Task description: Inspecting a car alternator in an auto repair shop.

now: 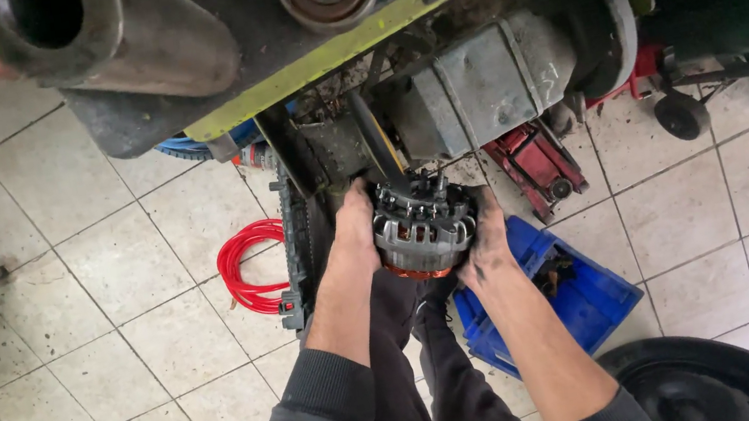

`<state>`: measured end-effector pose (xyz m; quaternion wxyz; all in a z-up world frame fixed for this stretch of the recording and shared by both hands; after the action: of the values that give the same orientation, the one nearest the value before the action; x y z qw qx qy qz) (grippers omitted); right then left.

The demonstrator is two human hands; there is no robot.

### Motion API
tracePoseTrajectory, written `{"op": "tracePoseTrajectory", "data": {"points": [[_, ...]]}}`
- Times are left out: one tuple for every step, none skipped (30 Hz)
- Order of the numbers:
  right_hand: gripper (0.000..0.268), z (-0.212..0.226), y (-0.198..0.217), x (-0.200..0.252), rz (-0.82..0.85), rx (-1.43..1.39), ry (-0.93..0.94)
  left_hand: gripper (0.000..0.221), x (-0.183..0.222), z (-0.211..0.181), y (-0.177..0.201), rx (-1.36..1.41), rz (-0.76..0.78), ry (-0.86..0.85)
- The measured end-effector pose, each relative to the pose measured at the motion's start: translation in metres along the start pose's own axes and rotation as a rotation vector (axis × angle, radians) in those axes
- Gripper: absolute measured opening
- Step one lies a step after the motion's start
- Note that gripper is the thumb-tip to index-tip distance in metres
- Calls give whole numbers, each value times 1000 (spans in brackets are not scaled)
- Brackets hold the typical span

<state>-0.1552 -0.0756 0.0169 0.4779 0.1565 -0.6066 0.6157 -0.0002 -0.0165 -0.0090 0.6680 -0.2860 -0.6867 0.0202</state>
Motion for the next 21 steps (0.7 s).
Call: {"op": "tracePoseTrajectory", "data": {"points": [[55,1,-4,2,-8,1,-11,52,0,-1,0,11,-1,3],[55,0,2,0,-8,2,-12,52,-4,4,4,13,-2,2],[51,-1,6,-2,16,10,-12,52,-7,7,8,11,-1,-16],[48,0,8,-6,46,20,-12,52,-11,8,11,9,2,-42],[48,1,0,-3,54,24,-14,52,-11,7,13,12,2,-50],[52,2,-5,2,-21,4,-24,53,-12,7,13,2,9,-57],[56,4,-9,6,-96,-16,-35,53,-14,8,13,-7,17,-63],[56,3,-4,5,-96,-16,-34,53,-11,8,11,-7,17,-63],[55,3,0,4,-19,-4,-25,54,-9,8,9,-14,10,-56],[53,2,4,1,59,7,-17,54,-8,8,7,-21,1,-50],[53,4,0,0,59,6,-16,54,-4,3,2,-22,1,-50],[53,4,-1,1,13,13,-21,54,1,1,-2,-26,-10,-40],[53,5,-2,2,-34,21,-26,54,5,-1,-6,-30,-21,-29],[53,4,0,2,-45,16,-31,54,2,3,-1,-30,-27,-18],[60,2,1,2,-30,11,-36,53,0,7,4,-22,-21,-22],[67,3,-2,-1,-3,10,-38,53,-3,7,7,-14,-11,-37],[67,0,2,4,-3,8,-40,53,-6,12,13,-15,-13,-37],[66,1,1,1,18,30,-31,53,-13,8,16,-34,-18,-74],[65,3,-1,-3,38,53,-23,52,-20,3,18,-53,-24,-112],[65,3,-6,-1,36,52,-22,52,-16,2,18,-53,-24,-109],[68,2,-10,0,36,53,-32,53,-12,1,18,-63,-42,-98]]}}
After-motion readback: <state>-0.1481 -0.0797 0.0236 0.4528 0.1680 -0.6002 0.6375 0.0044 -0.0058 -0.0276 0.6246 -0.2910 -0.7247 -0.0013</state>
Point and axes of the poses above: each hand's wrist, its own x-axis away from the middle knuckle, its own y-axis out of the back of the hand, z = x × y, the point moved 3 cm from there along -x, towards the middle knuckle, and after that the axes turned 15 degrees about z, right-handed, at the moved point
